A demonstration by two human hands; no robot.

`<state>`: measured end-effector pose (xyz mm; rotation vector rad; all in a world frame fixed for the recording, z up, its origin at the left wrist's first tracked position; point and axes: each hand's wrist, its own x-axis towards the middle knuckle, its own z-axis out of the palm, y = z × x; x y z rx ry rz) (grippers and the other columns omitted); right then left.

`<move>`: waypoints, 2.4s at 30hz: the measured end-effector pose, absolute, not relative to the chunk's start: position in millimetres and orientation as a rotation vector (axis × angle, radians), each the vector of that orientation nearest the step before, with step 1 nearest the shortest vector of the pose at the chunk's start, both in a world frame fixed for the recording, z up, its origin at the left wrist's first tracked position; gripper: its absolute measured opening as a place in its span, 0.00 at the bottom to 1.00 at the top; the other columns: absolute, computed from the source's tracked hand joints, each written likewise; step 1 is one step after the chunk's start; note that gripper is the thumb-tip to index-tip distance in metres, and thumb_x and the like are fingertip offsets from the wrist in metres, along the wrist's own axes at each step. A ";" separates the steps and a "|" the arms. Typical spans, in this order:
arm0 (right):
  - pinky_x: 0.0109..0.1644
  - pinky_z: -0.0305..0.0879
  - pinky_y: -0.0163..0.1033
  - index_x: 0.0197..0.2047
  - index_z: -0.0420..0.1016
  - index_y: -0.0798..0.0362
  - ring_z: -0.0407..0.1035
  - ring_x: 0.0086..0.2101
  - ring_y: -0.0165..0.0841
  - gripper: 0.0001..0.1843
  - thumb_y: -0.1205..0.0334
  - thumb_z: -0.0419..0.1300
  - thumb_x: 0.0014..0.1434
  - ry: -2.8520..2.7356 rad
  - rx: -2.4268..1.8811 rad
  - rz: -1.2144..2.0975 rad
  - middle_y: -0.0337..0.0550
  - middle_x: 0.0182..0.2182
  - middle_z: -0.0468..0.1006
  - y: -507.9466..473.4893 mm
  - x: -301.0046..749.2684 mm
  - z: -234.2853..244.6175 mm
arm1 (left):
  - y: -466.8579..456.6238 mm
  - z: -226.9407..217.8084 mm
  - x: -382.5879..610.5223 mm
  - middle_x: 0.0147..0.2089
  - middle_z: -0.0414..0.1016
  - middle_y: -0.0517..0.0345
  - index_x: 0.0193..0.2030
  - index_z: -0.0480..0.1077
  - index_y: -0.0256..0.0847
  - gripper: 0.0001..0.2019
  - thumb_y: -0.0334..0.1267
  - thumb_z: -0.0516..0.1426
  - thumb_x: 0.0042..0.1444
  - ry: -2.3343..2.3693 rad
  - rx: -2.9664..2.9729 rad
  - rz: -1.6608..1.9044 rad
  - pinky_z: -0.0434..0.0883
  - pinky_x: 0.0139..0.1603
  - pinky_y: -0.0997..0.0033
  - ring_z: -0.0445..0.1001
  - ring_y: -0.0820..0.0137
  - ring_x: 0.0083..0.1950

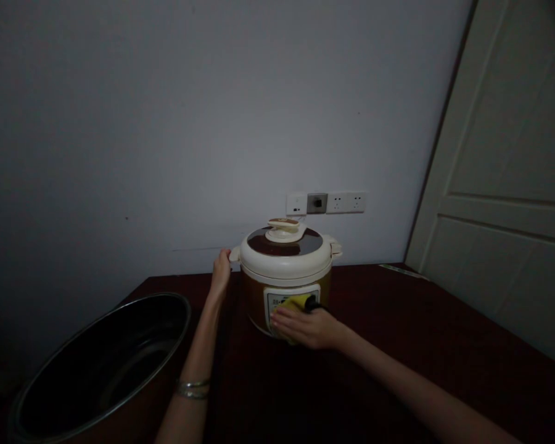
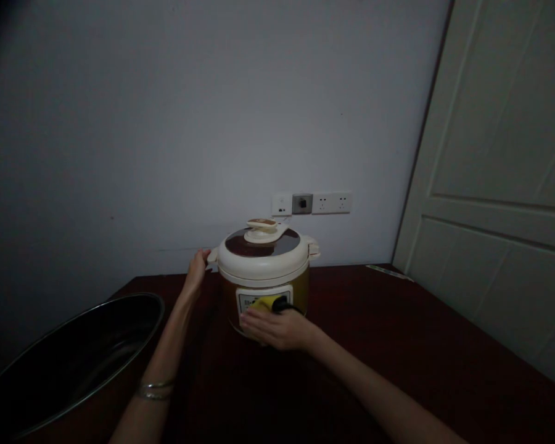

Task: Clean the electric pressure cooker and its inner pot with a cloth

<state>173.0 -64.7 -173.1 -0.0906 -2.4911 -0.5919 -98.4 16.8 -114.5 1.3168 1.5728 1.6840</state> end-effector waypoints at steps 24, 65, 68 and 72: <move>0.56 0.67 0.48 0.61 0.64 0.47 0.64 0.55 0.40 0.28 0.60 0.58 0.56 -2.611 -0.698 -0.117 0.46 0.53 0.73 -128.7 263.8 -175.9 | 12.1 -111.3 -94.2 0.35 0.75 0.51 0.32 0.70 0.38 0.19 0.48 0.44 0.53 1.611 1.352 1.722 0.68 0.41 0.64 0.72 0.62 0.41; 0.35 0.55 0.34 0.37 0.78 0.57 0.69 0.35 0.34 0.22 0.48 0.52 0.60 -2.154 -1.113 -0.216 0.50 0.35 0.79 72.8 160.6 38.2 | 33.2 -125.1 -108.6 0.56 0.70 0.41 0.54 0.68 0.31 0.21 0.33 0.53 0.52 1.530 1.097 1.721 0.66 0.54 0.61 0.72 0.60 0.54; 0.34 0.56 0.33 0.35 0.79 0.58 0.68 0.32 0.33 0.21 0.49 0.53 0.59 -1.998 -1.081 -0.129 0.46 0.31 0.79 81.8 180.0 49.3 | 34.5 -125.5 -110.2 0.55 0.71 0.41 0.52 0.69 0.31 0.20 0.33 0.53 0.52 1.499 1.088 1.728 0.67 0.53 0.63 0.72 0.60 0.53; 0.33 0.55 0.33 0.32 0.80 0.59 0.66 0.30 0.31 0.21 0.49 0.54 0.56 -1.722 -1.090 -0.044 0.40 0.24 0.74 90.8 213.2 57.9 | 37.2 -128.2 -111.5 0.52 0.74 0.44 0.49 0.71 0.32 0.18 0.34 0.53 0.51 1.486 1.111 1.739 0.67 0.53 0.64 0.72 0.61 0.53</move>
